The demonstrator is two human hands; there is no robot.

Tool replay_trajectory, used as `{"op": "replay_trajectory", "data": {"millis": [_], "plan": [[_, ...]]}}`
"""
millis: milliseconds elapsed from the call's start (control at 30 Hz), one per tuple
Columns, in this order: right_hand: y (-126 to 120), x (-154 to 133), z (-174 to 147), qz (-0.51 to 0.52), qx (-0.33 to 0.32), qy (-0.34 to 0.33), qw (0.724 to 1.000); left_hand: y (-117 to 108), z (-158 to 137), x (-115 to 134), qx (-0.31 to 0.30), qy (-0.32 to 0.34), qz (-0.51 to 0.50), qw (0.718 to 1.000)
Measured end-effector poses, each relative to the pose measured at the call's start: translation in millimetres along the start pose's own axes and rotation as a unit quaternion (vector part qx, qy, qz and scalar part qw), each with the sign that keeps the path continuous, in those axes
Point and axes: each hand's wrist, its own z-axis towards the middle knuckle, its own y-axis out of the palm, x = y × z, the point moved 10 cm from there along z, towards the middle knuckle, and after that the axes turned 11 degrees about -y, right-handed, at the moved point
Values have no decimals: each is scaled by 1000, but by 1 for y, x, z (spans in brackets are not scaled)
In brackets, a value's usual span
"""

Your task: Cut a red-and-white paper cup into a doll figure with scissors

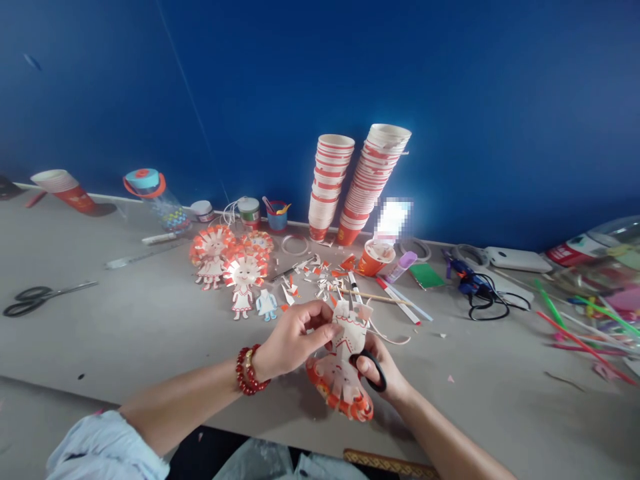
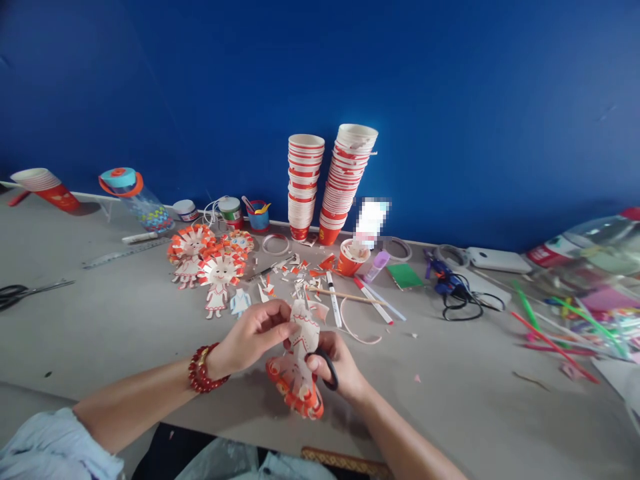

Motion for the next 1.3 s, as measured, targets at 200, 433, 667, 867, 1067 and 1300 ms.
{"op": "replay_trajectory", "data": {"millis": [200,433,667,867,1067,1300], "plan": [[-4,4,-3,-15,20,1,1000,7,0,2,-31,2,-39,999],[-9,7,-5,-28,19,2,999,6,2,-1,-32,-5,-53,998],[-10,4,-5,-31,30,4,999,5,2,-3,-27,-14,-56,998],[-16,3,-9,-41,68,6,997,7,3,-5,-41,-12,-78,996],[-21,7,-13,-32,91,27,995,8,5,-8,-48,-22,-91,994],[-19,7,-13,9,89,41,995,14,8,-14,-86,-53,-168,981]]}}
